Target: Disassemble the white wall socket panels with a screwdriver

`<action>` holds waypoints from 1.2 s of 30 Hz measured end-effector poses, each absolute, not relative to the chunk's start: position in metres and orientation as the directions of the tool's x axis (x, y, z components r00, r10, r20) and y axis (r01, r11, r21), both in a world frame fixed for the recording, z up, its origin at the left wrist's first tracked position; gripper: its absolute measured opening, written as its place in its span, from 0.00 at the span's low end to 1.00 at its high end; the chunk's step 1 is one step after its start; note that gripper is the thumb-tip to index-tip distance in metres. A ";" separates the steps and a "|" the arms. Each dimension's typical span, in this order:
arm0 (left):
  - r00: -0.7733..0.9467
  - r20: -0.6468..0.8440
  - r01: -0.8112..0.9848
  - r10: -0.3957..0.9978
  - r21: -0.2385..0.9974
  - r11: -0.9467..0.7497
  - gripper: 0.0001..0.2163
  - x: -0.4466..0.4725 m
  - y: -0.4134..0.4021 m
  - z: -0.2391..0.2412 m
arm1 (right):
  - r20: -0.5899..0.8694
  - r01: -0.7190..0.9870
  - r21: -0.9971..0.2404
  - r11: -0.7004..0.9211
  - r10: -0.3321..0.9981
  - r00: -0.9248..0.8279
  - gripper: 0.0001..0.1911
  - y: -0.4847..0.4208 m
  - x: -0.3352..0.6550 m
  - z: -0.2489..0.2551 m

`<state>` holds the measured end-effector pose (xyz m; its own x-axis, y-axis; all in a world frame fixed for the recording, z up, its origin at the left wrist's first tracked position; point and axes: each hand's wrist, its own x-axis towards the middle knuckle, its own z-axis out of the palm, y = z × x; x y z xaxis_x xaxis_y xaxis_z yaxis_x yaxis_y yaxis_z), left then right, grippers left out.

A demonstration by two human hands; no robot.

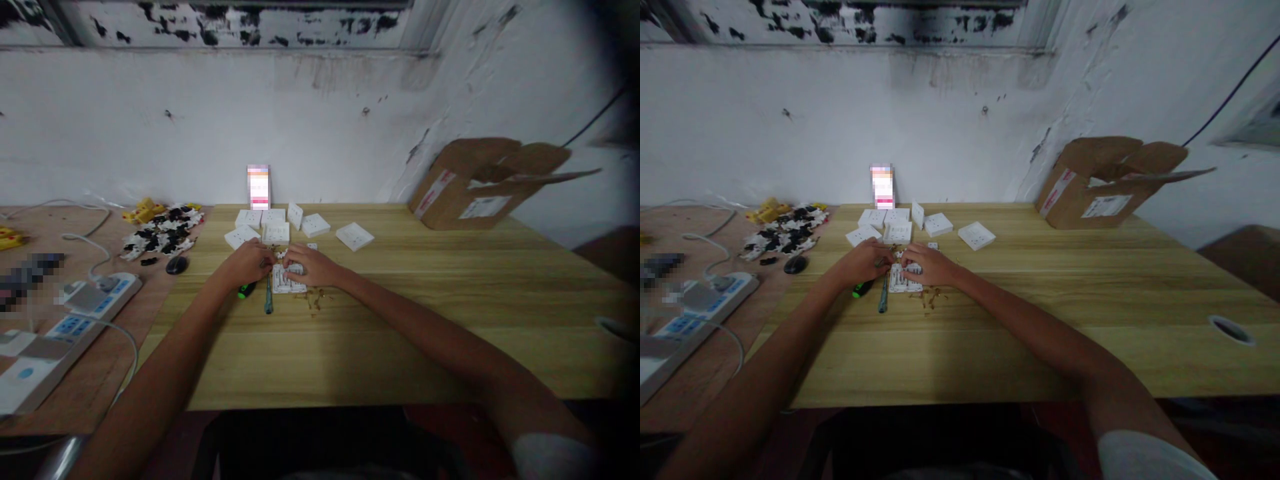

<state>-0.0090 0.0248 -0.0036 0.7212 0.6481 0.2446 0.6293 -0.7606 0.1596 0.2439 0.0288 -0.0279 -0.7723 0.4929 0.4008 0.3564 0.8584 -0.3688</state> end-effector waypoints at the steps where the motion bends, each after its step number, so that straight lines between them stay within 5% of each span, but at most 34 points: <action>1: 0.717 0.242 0.633 0.653 0.164 -0.756 0.08 -0.009 0.025 -0.004 | 0.416 0.361 -0.357 0.861 0.493 -0.764 0.08 0.028 0.244 -0.029; 23: 0.644 0.263 0.681 0.718 0.231 -0.695 0.09 -0.015 0.027 -0.001 | 0.436 0.365 -0.321 0.874 0.479 -0.762 0.07 0.027 0.244 -0.033; 36: 0.509 0.415 0.593 0.754 0.467 -0.657 0.13 -0.011 0.027 -0.001 | 0.430 0.349 -0.344 0.871 0.477 -0.767 0.07 0.027 0.246 -0.033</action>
<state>-0.0108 0.0274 -0.0010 0.5087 0.7542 0.4152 0.5925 -0.6566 0.4667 0.2456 0.0274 -0.0333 -0.7666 0.4771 0.4297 0.3493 0.8714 -0.3444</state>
